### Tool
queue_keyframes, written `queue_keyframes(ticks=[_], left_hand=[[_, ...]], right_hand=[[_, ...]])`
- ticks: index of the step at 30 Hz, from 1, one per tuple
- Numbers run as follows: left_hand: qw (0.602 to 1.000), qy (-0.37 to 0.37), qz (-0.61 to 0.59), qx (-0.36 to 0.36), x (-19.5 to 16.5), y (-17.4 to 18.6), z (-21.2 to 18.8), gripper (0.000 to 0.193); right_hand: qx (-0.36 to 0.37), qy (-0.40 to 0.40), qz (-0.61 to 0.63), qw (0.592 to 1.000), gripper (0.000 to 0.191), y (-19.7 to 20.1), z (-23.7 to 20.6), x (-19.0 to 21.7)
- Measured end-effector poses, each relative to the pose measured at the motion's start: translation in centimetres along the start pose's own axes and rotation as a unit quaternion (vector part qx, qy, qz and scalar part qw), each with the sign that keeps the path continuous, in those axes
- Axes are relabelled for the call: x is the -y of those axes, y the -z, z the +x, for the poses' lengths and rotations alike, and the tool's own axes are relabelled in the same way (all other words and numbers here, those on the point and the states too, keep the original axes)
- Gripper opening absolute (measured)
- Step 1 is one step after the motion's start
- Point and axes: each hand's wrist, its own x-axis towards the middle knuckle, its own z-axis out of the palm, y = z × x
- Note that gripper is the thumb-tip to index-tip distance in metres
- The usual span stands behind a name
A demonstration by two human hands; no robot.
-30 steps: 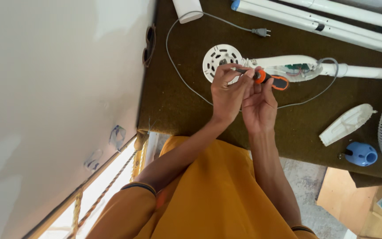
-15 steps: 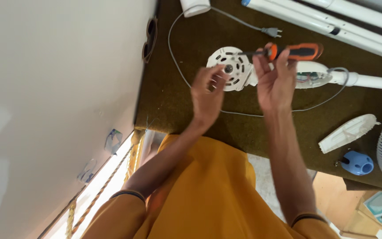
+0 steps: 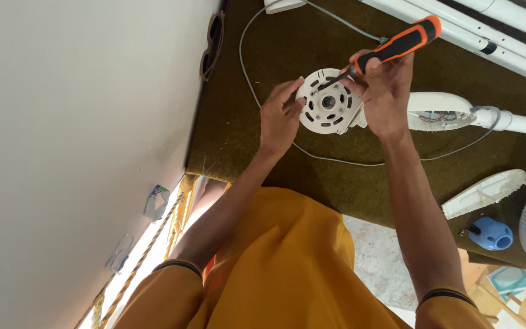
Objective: The person services a disassembled pedestal fan, using a screwdriver to unscrew and remove the rear motor cover and other fan components. They handle the fan grille, housing parts, and a sponge, then reposition the fan body and continue unscrewing screws from the housing.
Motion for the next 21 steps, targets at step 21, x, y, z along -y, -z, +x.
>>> queue_keyframes(ticks=[21], left_hand=[[0.999,-0.026,0.03,0.001,-0.5,-0.2,-0.3,0.037]], right_hand=[[0.083,0.071,-0.182,0.977,0.04,-1.8,-0.4,1.3]])
